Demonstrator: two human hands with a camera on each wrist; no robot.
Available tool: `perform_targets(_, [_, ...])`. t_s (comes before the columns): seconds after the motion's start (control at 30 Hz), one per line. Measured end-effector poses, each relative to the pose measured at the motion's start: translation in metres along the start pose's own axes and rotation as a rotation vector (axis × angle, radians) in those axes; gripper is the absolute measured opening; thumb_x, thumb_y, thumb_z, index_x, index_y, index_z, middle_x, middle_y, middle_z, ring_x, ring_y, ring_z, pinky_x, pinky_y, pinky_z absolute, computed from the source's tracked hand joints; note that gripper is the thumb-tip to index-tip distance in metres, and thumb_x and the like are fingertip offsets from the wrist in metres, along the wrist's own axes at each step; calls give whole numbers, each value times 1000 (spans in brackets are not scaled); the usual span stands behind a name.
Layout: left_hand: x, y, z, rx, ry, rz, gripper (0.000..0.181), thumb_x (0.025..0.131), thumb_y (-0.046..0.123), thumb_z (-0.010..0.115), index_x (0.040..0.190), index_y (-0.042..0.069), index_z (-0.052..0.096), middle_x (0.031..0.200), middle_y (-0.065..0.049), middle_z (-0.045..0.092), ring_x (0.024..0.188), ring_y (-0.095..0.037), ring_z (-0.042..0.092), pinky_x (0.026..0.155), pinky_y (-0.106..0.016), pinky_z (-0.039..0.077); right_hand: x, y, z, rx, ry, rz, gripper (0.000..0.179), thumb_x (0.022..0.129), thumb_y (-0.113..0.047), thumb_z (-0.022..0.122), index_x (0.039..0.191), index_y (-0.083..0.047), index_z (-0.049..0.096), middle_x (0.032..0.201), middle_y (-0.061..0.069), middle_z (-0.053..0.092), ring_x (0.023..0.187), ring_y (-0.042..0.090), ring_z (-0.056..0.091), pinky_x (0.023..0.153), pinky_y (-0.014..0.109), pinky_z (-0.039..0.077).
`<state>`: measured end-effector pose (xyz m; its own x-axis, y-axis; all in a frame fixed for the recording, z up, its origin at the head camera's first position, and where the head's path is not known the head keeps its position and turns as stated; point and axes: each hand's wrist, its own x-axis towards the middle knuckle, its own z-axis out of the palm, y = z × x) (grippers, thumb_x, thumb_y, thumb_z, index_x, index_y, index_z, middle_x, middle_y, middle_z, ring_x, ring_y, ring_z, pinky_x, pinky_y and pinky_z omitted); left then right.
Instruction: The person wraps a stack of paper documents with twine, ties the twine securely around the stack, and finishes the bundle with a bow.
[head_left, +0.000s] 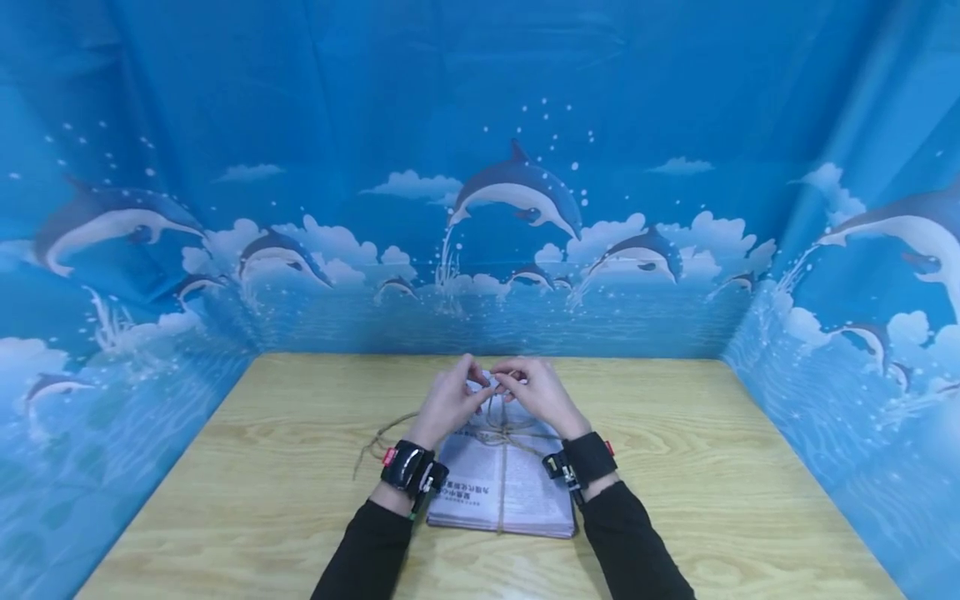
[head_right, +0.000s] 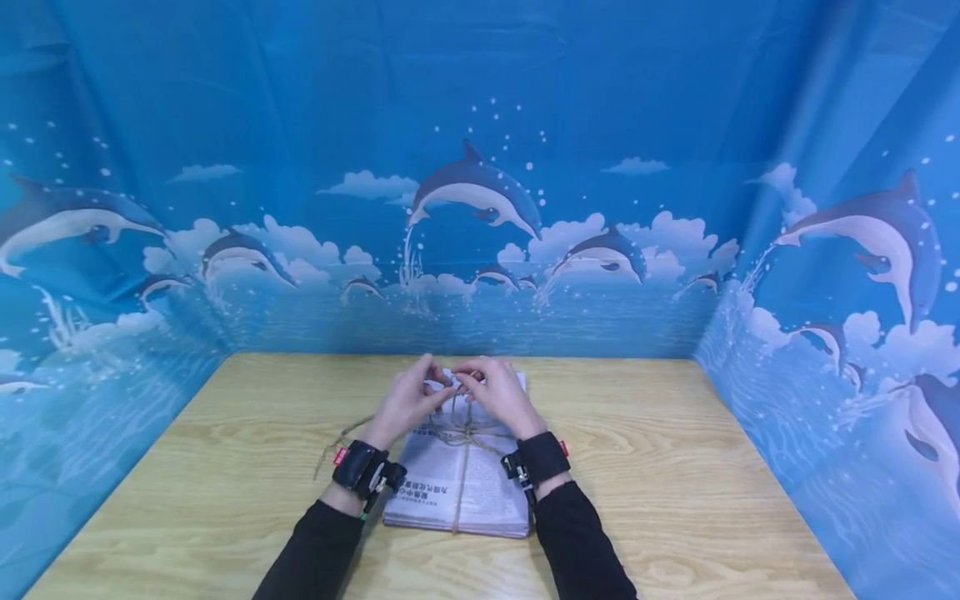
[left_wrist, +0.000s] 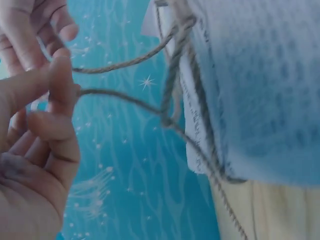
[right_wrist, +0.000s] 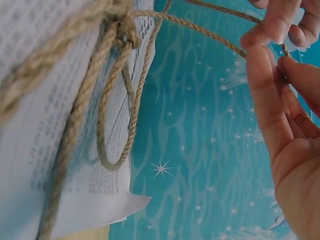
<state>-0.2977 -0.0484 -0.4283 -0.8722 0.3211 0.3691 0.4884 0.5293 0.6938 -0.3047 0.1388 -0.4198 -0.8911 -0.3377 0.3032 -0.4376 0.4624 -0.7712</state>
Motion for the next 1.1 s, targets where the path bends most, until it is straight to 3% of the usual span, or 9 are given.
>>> perform_targets(0.13, [0,-1,2,-87,21,-5,12,95,9,64,99,9,53,82,-10,69,56,-17,66,47,-23,49,0,1,-1,23,-19,51,32,97,-17,62,127,-6,61,107,15,70,84,31,70,70,46,59])
perform_targets(0.23, [1,-3,-1,-111,39,-9,10,98,14,60,105,8,59,75,-7,69,57,-27,66,46,-25,47,-4,4,-4,-52,-75,77,31,92,-16,69,119,-5,61,101,11,68,84,26,68,70,40,58])
perform_targets(0.37, [1,-5,-4,-61,33,-6,17,98,23,60,107,12,68,69,2,64,55,-20,61,48,-26,45,-15,11,-4,-246,-279,55,20,86,-17,76,98,-7,65,86,1,66,76,13,62,68,29,52])
perform_targets(0.43, [2,-5,-5,-15,30,1,16,98,27,60,104,16,71,69,6,62,56,-13,57,50,-25,44,-20,13,-2,-310,-384,39,17,84,-17,77,94,-9,67,80,-3,64,72,9,59,67,26,49])
perform_targets(0.5, [2,-6,-6,13,35,12,16,98,28,61,100,19,73,70,6,62,57,-9,53,52,-24,42,-25,14,0,-353,-432,34,17,83,-16,78,94,-11,67,77,-5,62,69,7,56,65,25,47])
perform_targets(0.77, [0,-6,-8,18,34,12,16,98,27,61,98,17,73,71,3,63,56,-9,51,52,-23,39,-31,11,9,-434,-402,34,26,76,-9,82,93,-11,62,74,-2,59,66,8,53,63,27,45])
perform_targets(0.87, [0,-6,-8,25,28,4,15,98,27,61,99,18,73,72,1,65,56,-9,50,51,-23,38,-31,10,8,-458,-402,24,22,77,-2,76,93,-11,63,71,-4,56,63,7,48,61,25,42])
perform_targets(1.03, [0,-6,-8,32,29,3,16,97,28,62,99,17,73,70,4,62,55,-9,50,51,-23,39,-33,9,-13,-428,-482,9,19,75,8,66,87,-6,72,71,-2,61,61,7,46,60,22,41])
perform_targets(1.1, [0,-6,-8,37,27,5,17,97,28,62,99,16,73,69,5,61,54,-9,49,50,-23,38,-34,9,-25,-421,-488,53,19,77,9,67,82,-7,76,75,-1,67,64,6,50,61,22,44])
